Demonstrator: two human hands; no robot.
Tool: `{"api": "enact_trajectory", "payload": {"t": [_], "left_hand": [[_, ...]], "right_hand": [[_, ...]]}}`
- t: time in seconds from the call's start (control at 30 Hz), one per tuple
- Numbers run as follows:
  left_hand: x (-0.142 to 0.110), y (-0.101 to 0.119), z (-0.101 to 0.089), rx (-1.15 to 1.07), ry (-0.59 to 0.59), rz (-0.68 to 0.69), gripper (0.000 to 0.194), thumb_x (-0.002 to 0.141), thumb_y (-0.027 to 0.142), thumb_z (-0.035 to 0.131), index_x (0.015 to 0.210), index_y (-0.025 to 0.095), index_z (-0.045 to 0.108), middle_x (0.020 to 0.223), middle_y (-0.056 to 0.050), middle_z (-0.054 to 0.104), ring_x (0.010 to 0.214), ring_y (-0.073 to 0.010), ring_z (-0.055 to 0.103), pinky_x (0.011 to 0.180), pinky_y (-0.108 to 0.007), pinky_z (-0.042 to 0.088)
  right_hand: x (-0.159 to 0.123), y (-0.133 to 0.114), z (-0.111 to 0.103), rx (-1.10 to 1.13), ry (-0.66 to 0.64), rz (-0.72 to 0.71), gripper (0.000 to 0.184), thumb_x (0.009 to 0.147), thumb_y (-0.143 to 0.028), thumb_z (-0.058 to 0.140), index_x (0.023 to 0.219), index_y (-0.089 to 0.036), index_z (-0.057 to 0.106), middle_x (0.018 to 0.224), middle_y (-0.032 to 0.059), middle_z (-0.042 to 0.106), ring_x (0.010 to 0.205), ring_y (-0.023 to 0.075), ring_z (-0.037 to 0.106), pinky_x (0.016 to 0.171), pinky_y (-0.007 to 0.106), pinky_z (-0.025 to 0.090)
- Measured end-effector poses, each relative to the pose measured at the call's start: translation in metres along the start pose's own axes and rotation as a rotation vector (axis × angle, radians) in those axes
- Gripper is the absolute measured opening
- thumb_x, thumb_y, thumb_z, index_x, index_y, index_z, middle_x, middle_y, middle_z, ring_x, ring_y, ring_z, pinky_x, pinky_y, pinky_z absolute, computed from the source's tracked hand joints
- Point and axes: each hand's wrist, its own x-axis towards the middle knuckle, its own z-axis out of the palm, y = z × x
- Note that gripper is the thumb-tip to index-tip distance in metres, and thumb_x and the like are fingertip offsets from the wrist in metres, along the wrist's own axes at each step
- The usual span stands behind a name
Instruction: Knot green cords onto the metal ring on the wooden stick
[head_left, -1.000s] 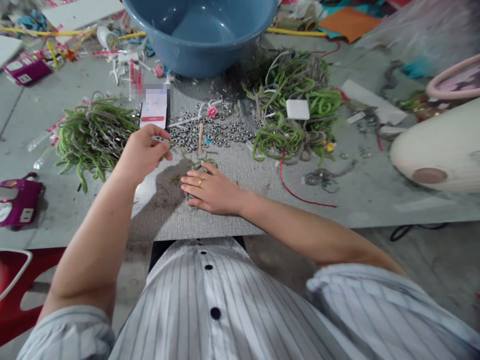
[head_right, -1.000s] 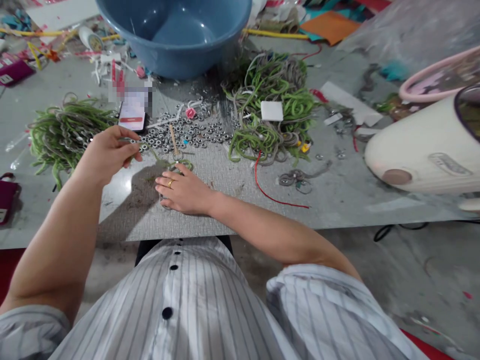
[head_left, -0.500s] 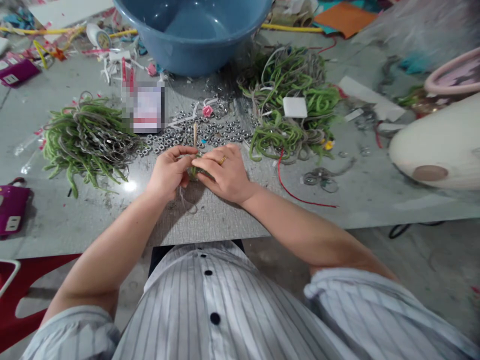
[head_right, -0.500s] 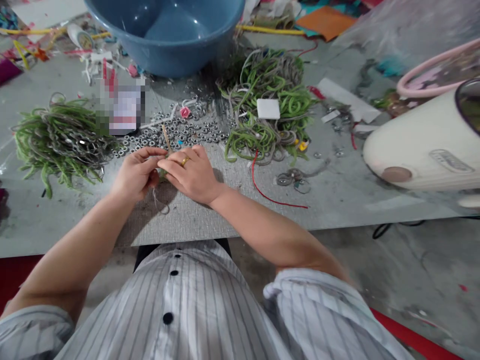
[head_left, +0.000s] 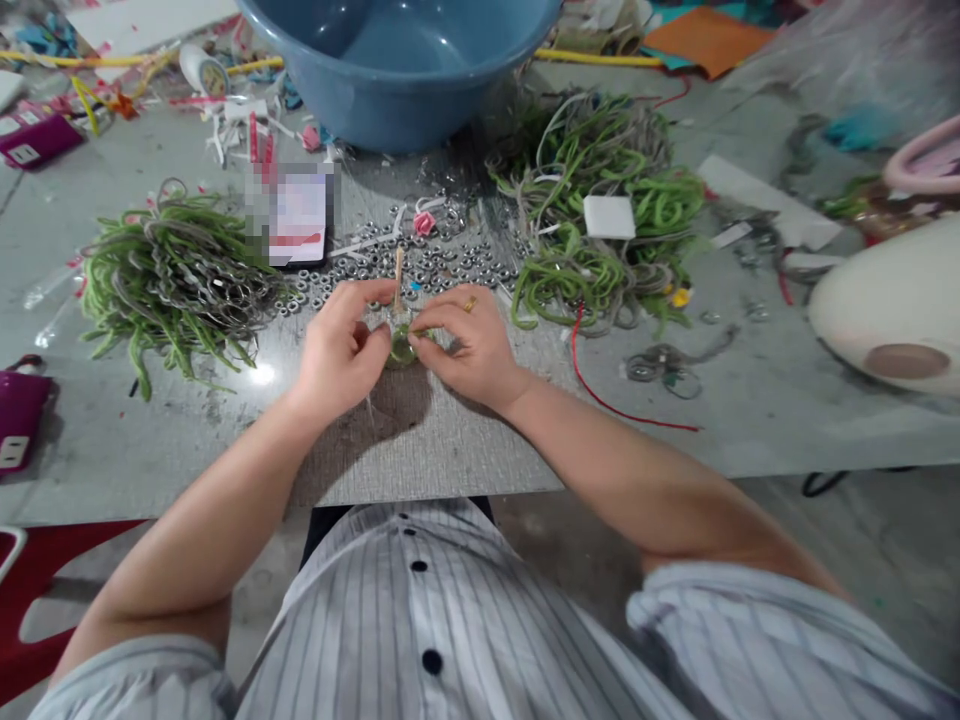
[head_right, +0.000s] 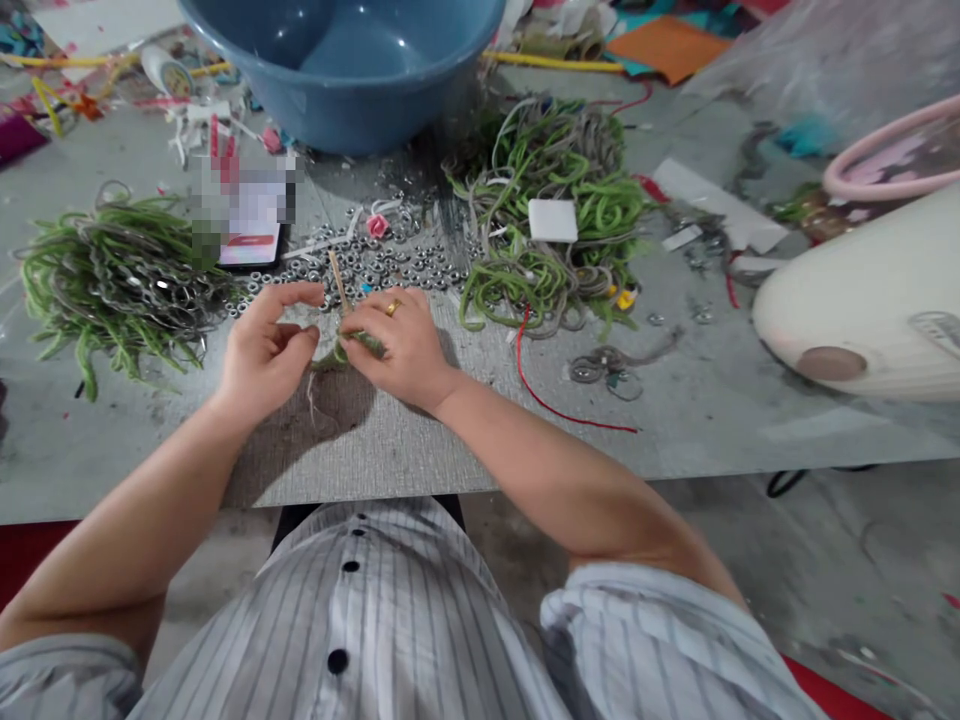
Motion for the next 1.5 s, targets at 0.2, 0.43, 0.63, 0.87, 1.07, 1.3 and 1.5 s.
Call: {"api": "enact_trajectory", "payload": {"t": [0.2,0.43,0.63,0.87,1.07,1.3,1.5], "left_hand": [[0.001,0.009,0.001,-0.298,-0.358,-0.248,0.042,0.078,0.011,0.051,0.12,0.02,0.054,0.085,-0.001,0.065,0.048,-0.0066,0.056,0.046,-0.02,0.049],[0.004,0.003,-0.002,-0.04,-0.279,-0.103,0.027,0.082,0.015,0.053,0.107,0.018,0.063,0.06,0.005,0.051,0.049,-0.0079,0.051,0.05,-0.02,0.043],[0.005,-0.006,-0.002,0.254,-0.212,0.257,0.016,0.084,0.017,0.05,0.087,0.018,0.066,0.073,0.0,0.063,0.069,-0.0107,0.058,0.067,-0.022,0.045],[0.006,-0.008,-0.005,0.4,-0.224,0.325,0.02,0.089,0.027,0.049,0.085,0.022,0.068,0.071,-0.001,0.06,0.069,-0.0138,0.058,0.069,-0.025,0.044],[0.011,-0.007,-0.01,0.514,-0.19,0.458,0.024,0.092,0.032,0.048,0.082,0.024,0.068,0.079,-0.004,0.058,0.08,-0.0181,0.054,0.076,-0.032,0.042],[0.017,-0.019,-0.011,0.585,-0.2,0.609,0.023,0.092,0.027,0.047,0.08,0.022,0.066,0.08,-0.005,0.057,0.078,-0.0187,0.05,0.073,-0.034,0.042],[0.015,-0.019,-0.008,0.535,-0.281,0.473,0.019,0.087,0.02,0.051,0.076,0.02,0.067,0.078,-0.005,0.058,0.082,-0.0192,0.053,0.078,-0.034,0.044]], "right_hand": [[-0.001,0.004,-0.005,0.093,-0.024,0.018,0.02,0.093,-0.04,0.05,0.089,-0.026,0.064,0.085,0.001,0.064,0.086,0.0189,0.059,0.084,0.039,0.041],[0.001,0.003,-0.004,0.168,-0.01,0.027,0.015,0.089,-0.034,0.053,0.08,-0.023,0.058,0.08,0.0008,0.063,0.081,0.0174,0.058,0.078,0.036,0.042],[0.001,0.003,-0.002,0.067,-0.028,0.004,0.024,0.093,-0.033,0.043,0.074,-0.022,0.052,0.073,0.0007,0.059,0.076,0.0175,0.053,0.076,0.036,0.038],[0.002,0.002,-0.006,-0.028,-0.181,0.004,0.047,0.1,-0.045,0.021,0.071,-0.022,0.05,0.067,0.001,0.056,0.072,0.0167,0.051,0.074,0.037,0.034],[0.002,0.003,-0.005,0.003,-0.16,-0.005,0.047,0.1,-0.045,0.026,0.072,-0.022,0.056,0.067,0.0006,0.059,0.072,0.0162,0.055,0.075,0.036,0.036],[0.001,0.006,-0.006,0.072,-0.165,0.102,0.029,0.093,-0.041,0.046,0.081,-0.024,0.067,0.079,0.0006,0.068,0.083,0.0188,0.059,0.084,0.038,0.038],[0.0,0.009,-0.006,0.049,-0.237,0.129,0.024,0.09,-0.036,0.05,0.078,-0.021,0.065,0.076,0.0011,0.064,0.081,0.0191,0.055,0.082,0.037,0.037]]}}
